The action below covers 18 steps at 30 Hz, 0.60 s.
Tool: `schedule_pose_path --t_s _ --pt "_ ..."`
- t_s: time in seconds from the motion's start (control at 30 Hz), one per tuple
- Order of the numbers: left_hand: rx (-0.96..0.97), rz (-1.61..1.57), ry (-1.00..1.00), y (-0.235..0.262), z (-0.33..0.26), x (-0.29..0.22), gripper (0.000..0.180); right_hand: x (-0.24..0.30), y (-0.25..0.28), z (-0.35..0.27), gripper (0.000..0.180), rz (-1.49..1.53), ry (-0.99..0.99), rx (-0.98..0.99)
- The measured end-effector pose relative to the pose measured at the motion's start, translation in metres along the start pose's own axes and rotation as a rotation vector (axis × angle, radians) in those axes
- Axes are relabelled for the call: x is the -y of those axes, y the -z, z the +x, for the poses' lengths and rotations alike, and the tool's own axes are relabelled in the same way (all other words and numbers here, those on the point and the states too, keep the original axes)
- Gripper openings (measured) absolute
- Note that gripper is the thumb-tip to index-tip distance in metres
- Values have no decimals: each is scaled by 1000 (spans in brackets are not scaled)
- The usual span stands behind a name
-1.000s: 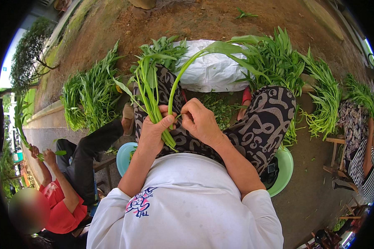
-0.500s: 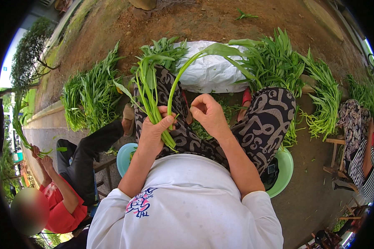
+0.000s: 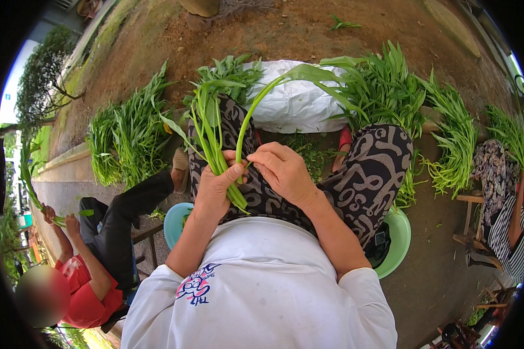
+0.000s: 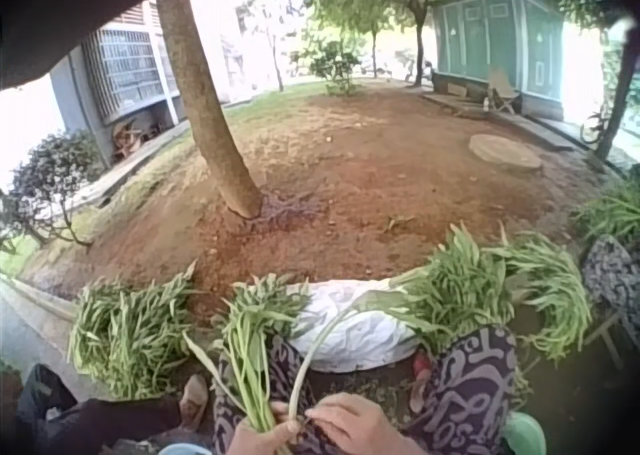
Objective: The person is sorting water spinach by plucking leaves and small stems from the stalks by hand. The person works through the bunch one stalk at a time while seated outdoors.
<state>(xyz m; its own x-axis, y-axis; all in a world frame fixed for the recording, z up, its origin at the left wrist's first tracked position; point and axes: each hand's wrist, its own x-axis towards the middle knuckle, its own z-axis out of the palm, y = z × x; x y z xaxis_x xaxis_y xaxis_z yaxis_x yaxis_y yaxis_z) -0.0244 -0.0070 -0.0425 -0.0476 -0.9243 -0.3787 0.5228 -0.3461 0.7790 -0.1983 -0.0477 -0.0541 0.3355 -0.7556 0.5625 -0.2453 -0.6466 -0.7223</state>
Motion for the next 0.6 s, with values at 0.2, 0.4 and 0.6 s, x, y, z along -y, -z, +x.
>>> schedule_pose_path --t_s 0.2,0.4,0.6 --pt "10 -14 -10 -1 1 1 32 -3 0 0 23 -202 137 15" --pt "-32 33 -21 0 1 4 32 1 0 1 24 -245 154 29" --pt "-15 80 -4 2 1 3 30 1 -9 -6 17 94 -151 32"
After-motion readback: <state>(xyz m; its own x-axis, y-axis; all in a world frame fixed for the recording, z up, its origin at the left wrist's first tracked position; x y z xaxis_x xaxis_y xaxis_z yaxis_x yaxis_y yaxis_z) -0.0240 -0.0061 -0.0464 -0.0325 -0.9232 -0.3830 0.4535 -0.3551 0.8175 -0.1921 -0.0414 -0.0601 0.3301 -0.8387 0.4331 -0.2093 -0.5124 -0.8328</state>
